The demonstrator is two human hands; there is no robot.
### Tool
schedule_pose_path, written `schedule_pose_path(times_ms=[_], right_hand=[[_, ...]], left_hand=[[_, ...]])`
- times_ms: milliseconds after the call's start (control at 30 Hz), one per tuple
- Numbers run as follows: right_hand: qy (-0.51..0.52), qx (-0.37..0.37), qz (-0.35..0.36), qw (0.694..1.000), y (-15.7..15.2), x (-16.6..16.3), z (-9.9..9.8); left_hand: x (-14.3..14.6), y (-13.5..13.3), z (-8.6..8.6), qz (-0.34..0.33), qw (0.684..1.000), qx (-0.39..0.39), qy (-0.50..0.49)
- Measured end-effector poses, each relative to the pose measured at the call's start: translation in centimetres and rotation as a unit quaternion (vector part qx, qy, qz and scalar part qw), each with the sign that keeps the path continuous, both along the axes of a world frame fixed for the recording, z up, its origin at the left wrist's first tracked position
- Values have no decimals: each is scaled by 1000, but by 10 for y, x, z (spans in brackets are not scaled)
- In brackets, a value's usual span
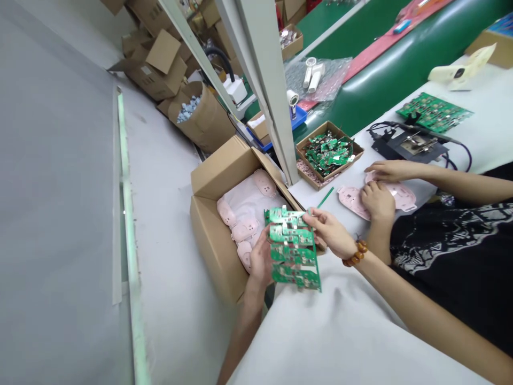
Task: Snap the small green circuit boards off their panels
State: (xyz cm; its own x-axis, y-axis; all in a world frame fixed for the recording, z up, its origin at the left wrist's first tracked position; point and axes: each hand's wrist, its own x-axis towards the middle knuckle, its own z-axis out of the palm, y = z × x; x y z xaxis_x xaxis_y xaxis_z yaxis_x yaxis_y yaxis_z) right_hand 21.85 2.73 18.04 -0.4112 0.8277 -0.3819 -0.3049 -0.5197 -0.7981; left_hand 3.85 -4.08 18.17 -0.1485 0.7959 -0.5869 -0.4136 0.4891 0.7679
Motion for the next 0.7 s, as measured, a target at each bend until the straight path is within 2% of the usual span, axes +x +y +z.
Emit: schedule_pose_path(times_ms=[100, 200, 267, 333, 433, 533, 633, 700], right_hand=[[-111, 86, 33, 990, -7, -3, -4], [-249, 194, -6, 949, -15, -7, -5], [-303, 230, -12, 925, -18, -6, -6], [-318, 241, -12, 917, -20, -2, -6], [-287, 220, 3, 932, -20, 7, -4], [-245, 188, 40, 950, -18, 17, -2], [-233, 176, 68, 954, -17, 25, 0], [-230, 174, 72, 955, -18, 29, 2]], left_hand=[[4, 8, 10, -24, 997, -34, -70], [12, 6, 7, 12, 1000, -16, -18], [15, 2, 2, 29, 999, -3, 39], [16, -1, -2, 32, 994, 5, 100], [17, -4, -2, 31, 988, 9, 153], [21, -3, 5, 4, 989, 13, 144], [25, -1, 11, -48, 990, 27, 128], [28, 0, 13, -61, 988, 36, 134]])
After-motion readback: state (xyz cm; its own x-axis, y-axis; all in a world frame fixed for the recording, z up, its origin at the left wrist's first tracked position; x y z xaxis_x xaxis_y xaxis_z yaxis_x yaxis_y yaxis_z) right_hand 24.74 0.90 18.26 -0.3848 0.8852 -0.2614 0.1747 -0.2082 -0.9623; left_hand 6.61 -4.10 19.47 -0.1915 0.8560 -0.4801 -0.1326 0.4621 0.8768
